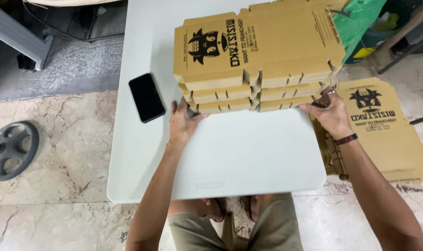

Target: Organizing and stacking flat-packed cardboard boxes from a table.

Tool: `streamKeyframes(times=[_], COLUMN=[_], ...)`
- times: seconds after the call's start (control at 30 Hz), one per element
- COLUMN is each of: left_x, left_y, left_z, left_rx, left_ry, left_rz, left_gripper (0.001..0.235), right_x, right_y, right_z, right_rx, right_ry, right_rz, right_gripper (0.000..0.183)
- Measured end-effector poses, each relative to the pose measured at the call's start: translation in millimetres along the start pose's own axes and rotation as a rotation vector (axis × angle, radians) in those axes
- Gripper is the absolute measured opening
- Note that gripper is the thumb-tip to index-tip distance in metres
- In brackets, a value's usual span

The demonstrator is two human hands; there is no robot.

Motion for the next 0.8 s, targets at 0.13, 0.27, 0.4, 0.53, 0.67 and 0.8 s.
streamKeyframes(times=[0.13, 0.27, 0.4, 0.53, 0.67, 0.8], left_x=[-67, -155, -238, -307, -350, -381], left_y=[-13, -37, -55, -63, -70, -78], left_z=[-5, 15, 21, 19, 17, 26], left_rx=[-0.022, -0.072, -0.141, -0.160, -0.167, -0.149], left_ry=[-0.030, -0.032, -0.090, -0.162, -0.218, -0.191], left_rz=[-0.023, -0.037, -0.060, -0.077, -0.104, -0.070], left_gripper=[0.098, 0.097, 0.088, 0.084, 0.077, 0.087], right_x=[-62, -146, -206, -267, -326, -344], right_y=[-15, -18, -43, -58, -52, -62], right_z=[20, -2, 37, 44, 6, 30], right_rx=[0.042, 0.192, 0.230, 0.267, 0.311, 0.238], right_ry=[0.052, 0.085, -0.019, -0.135, 0.132, -0.070], right_rz=[-0.039, -0.020, -0.016, 0.005, 0.009, 0.022], right_gripper=[0.056, 0.052, 0.058, 0.057, 0.044, 0.046])
Point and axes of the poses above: each hand's wrist, its own x-axis away from the middle knuckle, its own y-axis out of the back of the hand, z = x × y, the point moved 3 cm from there along -x, towards the middle knuckle
